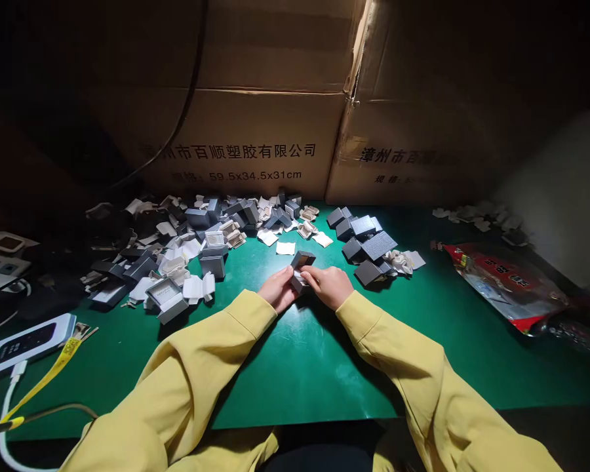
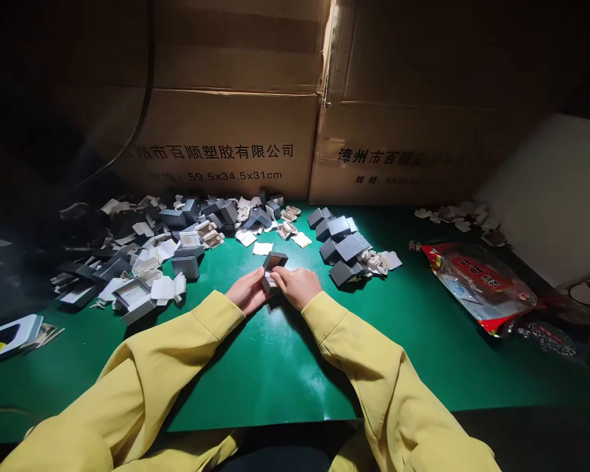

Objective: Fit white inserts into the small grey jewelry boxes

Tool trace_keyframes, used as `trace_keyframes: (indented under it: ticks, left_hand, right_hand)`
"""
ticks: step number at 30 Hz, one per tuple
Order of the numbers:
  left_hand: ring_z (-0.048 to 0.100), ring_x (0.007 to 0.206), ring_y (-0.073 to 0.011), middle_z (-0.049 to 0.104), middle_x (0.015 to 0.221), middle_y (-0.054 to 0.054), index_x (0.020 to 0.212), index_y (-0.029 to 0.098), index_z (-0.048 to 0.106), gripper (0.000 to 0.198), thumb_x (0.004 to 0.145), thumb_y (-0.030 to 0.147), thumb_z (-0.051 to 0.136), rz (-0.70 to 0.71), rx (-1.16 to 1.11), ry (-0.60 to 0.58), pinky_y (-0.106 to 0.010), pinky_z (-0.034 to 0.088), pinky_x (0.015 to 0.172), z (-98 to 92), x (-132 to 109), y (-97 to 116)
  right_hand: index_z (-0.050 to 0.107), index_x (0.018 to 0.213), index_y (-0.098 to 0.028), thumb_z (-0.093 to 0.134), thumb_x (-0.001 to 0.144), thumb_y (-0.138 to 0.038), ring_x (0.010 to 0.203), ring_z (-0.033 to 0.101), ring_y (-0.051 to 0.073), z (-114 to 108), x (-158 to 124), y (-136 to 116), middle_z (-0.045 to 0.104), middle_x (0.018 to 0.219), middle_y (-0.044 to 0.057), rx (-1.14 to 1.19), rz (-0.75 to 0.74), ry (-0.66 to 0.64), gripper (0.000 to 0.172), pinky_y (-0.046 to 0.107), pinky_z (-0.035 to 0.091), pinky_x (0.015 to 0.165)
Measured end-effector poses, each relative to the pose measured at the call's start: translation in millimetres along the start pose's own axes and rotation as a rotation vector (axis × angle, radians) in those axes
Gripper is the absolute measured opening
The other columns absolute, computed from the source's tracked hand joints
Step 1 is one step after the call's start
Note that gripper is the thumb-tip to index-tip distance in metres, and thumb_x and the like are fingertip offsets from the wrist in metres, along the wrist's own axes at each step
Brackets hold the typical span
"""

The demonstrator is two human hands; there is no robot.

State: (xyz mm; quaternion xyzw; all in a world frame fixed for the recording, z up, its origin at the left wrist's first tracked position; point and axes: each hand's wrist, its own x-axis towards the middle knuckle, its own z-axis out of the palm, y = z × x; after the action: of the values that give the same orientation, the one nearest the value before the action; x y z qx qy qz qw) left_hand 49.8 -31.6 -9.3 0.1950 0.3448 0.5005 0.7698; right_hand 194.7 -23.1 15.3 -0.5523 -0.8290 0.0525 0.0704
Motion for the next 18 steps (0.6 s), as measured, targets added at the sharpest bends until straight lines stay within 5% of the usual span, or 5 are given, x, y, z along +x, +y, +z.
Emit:
trace_keyframes:
  ticks: [4, 12, 18]
  left_hand:
    - [0.066, 0.077, -0.0153, 0.067, 0.086, -0.01, 0.102, 0.01, 0.06, 0.024, 0.094, 0.017, 0.038, 0.009, -0.027, 0.023, -0.031, 0.054, 0.081, 2.1, -1, 1]
    - [0.066, 0.082, -0.0199, 0.068, 0.083, -0.01, 0.101, 0.01, 0.06, 0.024, 0.094, 0.016, 0.037, 0.008, -0.029, 0.034, -0.034, 0.054, 0.078, 11.3, -9, 6]
    - [0.066, 0.083, -0.0191, 0.069, 0.085, -0.009, 0.099, 0.011, 0.061, 0.027, 0.094, 0.014, 0.035, 0.045, -0.005, -0.012, -0.03, 0.053, 0.075, 8.9, -7, 5]
  right_hand:
    - [0.071, 0.104, -0.034, 0.044, 0.092, -0.046, 0.068, 0.066, 0.017, 8, 3, 8, 0.075, 0.079, 0.0, 0.085, -0.018, 0.15, 0.032, 0.024, 0.038, 0.054]
    - [0.073, 0.086, -0.021, 0.045, 0.094, -0.036, 0.078, 0.062, 0.012, 1, -6, 23, 0.072, 0.091, 0.004, 0.103, -0.421, 0.485, 0.033, 0.022, 0.041, 0.066]
    - [0.071, 0.088, -0.018, 0.045, 0.087, -0.063, 0.074, 0.052, 0.014, 6, -8, 25, 0.064, 0.082, 0.007, 0.028, -0.553, 0.424, 0.052, 0.025, 0.034, 0.056]
